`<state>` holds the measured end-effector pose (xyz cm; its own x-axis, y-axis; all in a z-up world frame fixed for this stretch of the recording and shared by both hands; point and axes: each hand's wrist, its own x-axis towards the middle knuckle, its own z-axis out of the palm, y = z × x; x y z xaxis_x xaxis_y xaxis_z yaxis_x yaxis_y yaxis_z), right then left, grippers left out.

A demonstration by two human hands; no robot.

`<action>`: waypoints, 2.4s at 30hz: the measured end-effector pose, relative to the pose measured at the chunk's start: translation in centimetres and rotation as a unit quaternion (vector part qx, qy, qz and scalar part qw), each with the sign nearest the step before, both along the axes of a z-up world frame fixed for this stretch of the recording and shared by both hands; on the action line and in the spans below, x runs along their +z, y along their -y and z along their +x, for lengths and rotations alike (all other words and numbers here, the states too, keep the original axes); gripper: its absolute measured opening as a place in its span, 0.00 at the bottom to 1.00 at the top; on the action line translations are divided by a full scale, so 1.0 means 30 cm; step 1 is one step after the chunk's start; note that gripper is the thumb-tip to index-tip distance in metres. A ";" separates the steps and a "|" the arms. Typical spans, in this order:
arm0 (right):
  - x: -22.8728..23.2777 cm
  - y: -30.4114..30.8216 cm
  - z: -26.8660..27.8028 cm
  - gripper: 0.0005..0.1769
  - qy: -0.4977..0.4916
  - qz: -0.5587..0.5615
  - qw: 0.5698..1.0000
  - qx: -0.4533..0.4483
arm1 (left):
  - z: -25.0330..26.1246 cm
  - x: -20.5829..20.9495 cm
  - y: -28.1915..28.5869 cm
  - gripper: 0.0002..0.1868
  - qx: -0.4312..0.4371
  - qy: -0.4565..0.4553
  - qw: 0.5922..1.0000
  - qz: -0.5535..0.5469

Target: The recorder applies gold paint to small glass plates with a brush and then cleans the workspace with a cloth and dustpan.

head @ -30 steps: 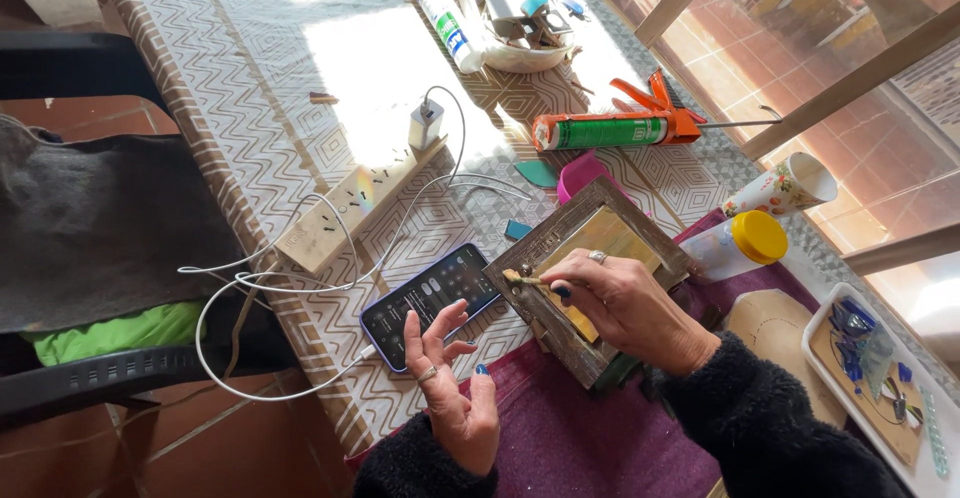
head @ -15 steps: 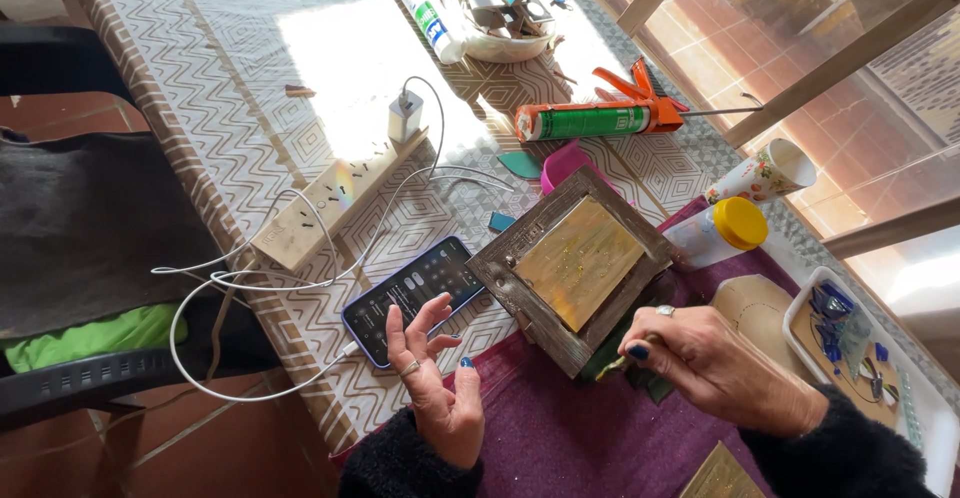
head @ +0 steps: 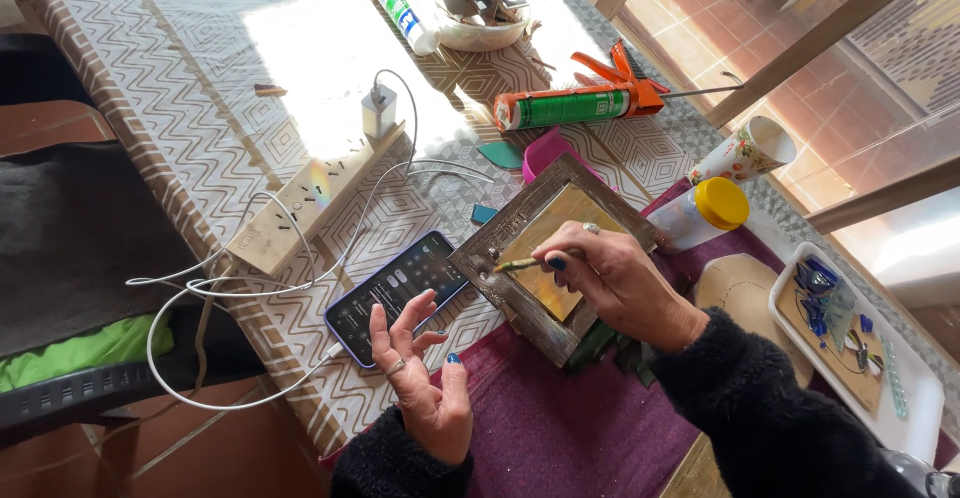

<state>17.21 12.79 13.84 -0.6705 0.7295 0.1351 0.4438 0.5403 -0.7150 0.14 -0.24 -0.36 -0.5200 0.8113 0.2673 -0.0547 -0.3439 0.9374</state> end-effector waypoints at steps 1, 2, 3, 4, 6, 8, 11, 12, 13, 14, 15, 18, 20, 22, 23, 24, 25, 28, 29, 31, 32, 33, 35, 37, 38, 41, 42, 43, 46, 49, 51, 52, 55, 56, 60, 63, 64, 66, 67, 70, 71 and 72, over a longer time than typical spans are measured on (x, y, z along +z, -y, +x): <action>-0.002 0.019 0.016 0.07 0.000 0.000 1.000 0.000 | 0.000 0.001 -0.003 0.54 0.000 0.000 1.000 0.000; -0.004 0.039 0.032 0.07 0.019 0.008 1.000 0.001 | -0.001 0.001 -0.005 0.54 -0.001 0.000 1.000 0.003; -0.008 0.062 0.049 0.07 0.038 0.014 0.999 0.001 | 0.000 0.000 -0.002 0.54 -0.001 0.002 1.000 0.003; -0.022 0.089 0.080 0.07 0.039 0.012 0.999 0.001 | 0.000 0.000 0.003 0.54 -0.001 0.003 1.000 0.000; -0.045 0.129 0.139 0.06 0.018 0.112 0.993 0.043 | -0.002 0.002 0.002 0.54 0.001 0.005 1.000 0.006; -0.052 0.174 0.202 0.07 0.025 0.068 0.997 0.019 | -0.005 0.004 -0.005 0.55 0.002 0.005 1.000 0.007; -0.051 0.222 0.286 0.07 0.035 0.021 0.999 -0.026 | -0.005 0.002 0.001 0.55 -0.002 0.004 1.000 0.004; -0.045 0.226 0.311 0.07 0.038 0.022 0.998 -0.043 | -0.004 0.004 0.001 0.55 -0.001 0.002 1.000 0.004; -0.048 0.231 0.321 0.07 0.038 0.022 0.998 -0.045 | -0.008 0.004 0.001 0.55 -0.004 0.002 1.000 0.004; -0.051 0.235 0.334 0.08 0.026 0.025 0.997 -0.062 | -0.010 0.004 0.001 0.55 -0.005 -0.001 1.000 0.004; -0.052 0.242 0.349 0.08 0.015 0.027 0.996 -0.080 | -0.008 0.004 0.001 0.55 -0.008 -0.003 1.000 0.004; -0.109 0.235 0.341 0.13 -0.084 -0.092 0.975 -0.181 | -0.007 0.002 0.001 0.55 -0.007 -0.001 1.000 0.004; -0.161 0.198 0.342 0.13 -0.108 -0.128 0.965 -0.202 | -0.007 -0.002 -0.002 0.55 -0.010 -0.004 1.000 0.007; -0.199 0.154 0.357 0.13 -0.132 -0.166 0.952 -0.223 | -0.005 -0.006 -0.006 0.55 -0.013 -0.006 1.000 0.008; -0.212 0.131 0.368 0.13 -0.116 -0.154 0.951 -0.242 | -0.006 -0.008 -0.005 0.55 -0.012 -0.009 1.000 0.007; -0.226 0.108 0.380 0.14 -0.100 -0.141 0.949 -0.262 | -0.006 -0.009 -0.004 0.55 -0.010 -0.011 1.000 0.006; -0.228 0.086 0.392 0.14 -0.101 -0.141 0.949 -0.265 | -0.006 -0.014 -0.001 0.55 -0.014 -0.012 1.000 0.006; -0.215 0.024 0.424 0.13 -0.110 -0.079 0.942 -0.307 | -0.009 -0.024 -0.004 0.55 -0.017 -0.015 1.000 0.012; -0.201 0.008 0.430 0.12 -0.109 -0.052 0.938 -0.324 | -0.010 -0.027 -0.005 0.55 -0.017 -0.017 1.000 0.011; -0.176 -0.006 0.431 0.11 -0.107 -0.023 0.933 -0.342 | -0.010 -0.030 -0.008 0.55 -0.018 -0.018 1.000 0.012; -0.164 -0.003 0.425 0.10 -0.083 0.044 0.933 -0.347 | -0.009 -0.029 -0.010 0.55 -0.018 -0.020 1.000 0.009; -0.155 -0.001 0.417 0.09 -0.058 0.109 0.929 -0.350 | -0.010 -0.029 -0.008 0.55 -0.016 -0.021 1.000 0.005; -0.151 0.019 0.402 0.08 -0.037 0.147 0.928 -0.339 | -0.010 -0.030 -0.007 0.55 -0.015 -0.022 1.000 0.004; -0.158 0.059 0.392 0.07 -0.015 0.185 0.925 -0.331 | -0.010 -0.031 -0.010 0.55 -0.017 -0.022 1.000 0.004; -0.167 0.091 0.388 0.08 -0.012 0.134 0.943 -0.306 | -0.011 -0.033 -0.009 0.55 -0.017 -0.022 1.000 0.001; -0.161 0.216 0.347 0.09 -0.039 0.034 0.973 -0.227 | -0.008 -0.037 -0.009 0.55 -0.011 -0.021 1.000 -0.003; -0.155 0.269 0.329 0.09 -0.071 -0.017 0.981 -0.177 | -0.008 -0.039 -0.007 0.55 -0.010 -0.022 1.000 -0.005; -0.136 0.295 0.315 0.09 -0.071 -0.019 0.982 -0.176 | -0.007 -0.035 -0.013 0.55 -0.009 -0.022 1.000 -0.006; -0.115 0.334 0.290 0.12 -0.119 -0.136 0.971 -0.154 | -0.008 -0.031 -0.004 0.55 -0.009 -0.014 1.000 -0.003; -0.175 0.246 0.330 0.15 -0.165 -0.215 0.944 -0.190 | -0.010 -0.029 -0.006 0.55 -0.019 -0.016 1.000 0.002; -0.246 0.156 0.390 0.15 -0.144 -0.203 0.937 -0.244 | -0.009 -0.030 -0.009 0.55 -0.018 -0.023 1.000 -0.005; -0.246 0.113 0.414 0.15 -0.145 -0.200 0.937 -0.245 | -0.009 -0.030 -0.012 0.55 -0.019 -0.023 1.000 -0.003; -0.220 0.014 0.456 0.14 -0.141 -0.106 0.929 -0.325 | -0.009 -0.032 -0.009 0.55 -0.014 -0.025 1.000 -0.010; -0.190 0.000 0.455 0.13 -0.097 -0.023 0.928 -0.358 | -0.009 -0.033 -0.007 0.55 -0.013 -0.026 1.000 -0.010; -0.128 0.002 0.430 0.09 -0.017 0.117 0.923 -0.366 | -0.012 -0.032 -0.009 0.55 -0.017 -0.029 0.999 -0.010; -0.157 0.093 0.387 0.08 0.054 0.120 0.943 -0.305 | -0.013 -0.029 -0.011 0.55 -0.018 -0.032 0.999 -0.010; -0.142 0.161 0.345 0.08 0.054 0.121 0.943 -0.304 | -0.013 -0.032 -0.007 0.55 -0.017 -0.032 0.999 -0.009; -0.106 0.291 0.268 0.07 -0.021 0.094 0.988 -0.124 | -0.007 -0.034 -0.011 0.55 -0.013 -0.027 1.000 -0.007; -0.085 0.341 0.253 0.07 -0.023 0.097 0.987 -0.128 | -0.008 -0.035 -0.020 0.55 -0.016 -0.029 0.999 -0.004; -0.063 0.511 0.249 0.07 -0.057 0.053 0.994 -0.077 | -0.009 -0.047 -0.007 0.55 -0.019 -0.030 0.999 0.004; -0.080 0.549 0.271 0.09 -0.095 0.041 0.991 -0.090 | -0.010 -0.052 -0.017 0.54 -0.014 -0.036 0.999 0.012; -0.097 0.589 0.294 0.11 -0.133 0.028 0.986 -0.101 | -0.009 -0.056 -0.025 0.54 -0.009 -0.041 0.999 0.019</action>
